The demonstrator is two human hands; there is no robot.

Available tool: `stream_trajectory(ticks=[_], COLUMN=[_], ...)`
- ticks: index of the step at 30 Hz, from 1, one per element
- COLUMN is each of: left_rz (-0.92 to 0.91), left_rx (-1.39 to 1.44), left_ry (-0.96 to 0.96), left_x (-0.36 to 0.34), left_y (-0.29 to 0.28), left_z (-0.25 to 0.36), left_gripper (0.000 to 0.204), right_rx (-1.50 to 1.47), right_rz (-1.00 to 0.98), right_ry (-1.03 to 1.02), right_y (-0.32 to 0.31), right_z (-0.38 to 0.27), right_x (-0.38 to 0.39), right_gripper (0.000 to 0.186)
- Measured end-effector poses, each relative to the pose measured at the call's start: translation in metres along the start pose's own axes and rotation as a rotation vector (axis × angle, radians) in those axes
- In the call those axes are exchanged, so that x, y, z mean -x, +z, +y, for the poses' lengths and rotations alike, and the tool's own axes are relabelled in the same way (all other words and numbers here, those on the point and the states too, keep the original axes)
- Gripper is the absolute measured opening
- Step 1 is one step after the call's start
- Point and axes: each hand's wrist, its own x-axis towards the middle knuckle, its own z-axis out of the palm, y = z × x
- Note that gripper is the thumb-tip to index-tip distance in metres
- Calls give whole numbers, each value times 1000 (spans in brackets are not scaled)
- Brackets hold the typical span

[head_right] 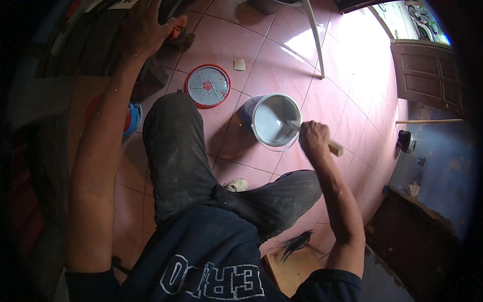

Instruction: Stirring a bucket of white paint or adhesive with a wooden stick.

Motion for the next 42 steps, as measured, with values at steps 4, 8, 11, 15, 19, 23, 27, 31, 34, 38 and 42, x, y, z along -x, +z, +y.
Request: stream_trajectory(ticks=[4,8,11,15,19,23,27,31,34,38,42], left_rz=[-5,-5,22,59,-5,25,-13,-9,-17,-4,-31], left_rx=[6,12,2,-58,23,5,54,29,43,6,52], left_ry=[-15,17,10,32,-2,10,-5,-4,-1,1,-30], left_x=[3,1,2,1,-1,-1,1,2,1,-1,2], left_y=[-9,-5,-4,6,2,3,-11,-6,-4,2,-6], left_z=[7,-1,7,-5,-2,-5,3,6,5,-1,3], left_gripper=[68,68,69,68,67,66,66,66,66,66,66], right_rx=[-72,-162,-107,-62,-21,-48,-186,-176,-90,56,-51], right_rz=[-61,-21,81,-71,-18,-262,-145,-49,-126,21,-183], right_ry=[-95,-98,54,116,30,-30,-54,98,171,48,-29], right_y=[-5,-33,-20,-25,6,-13,-39,-38,-28,2,-12], right_z=[-36,-51,-19,14,8,-35,-52,-19,13,8,-26], right_x=[14,-12,-39,-45,-2,7,-14,-46,-47,-7,10], right_gripper=[21,21,21,21,22,20,22,20,20,22,21])
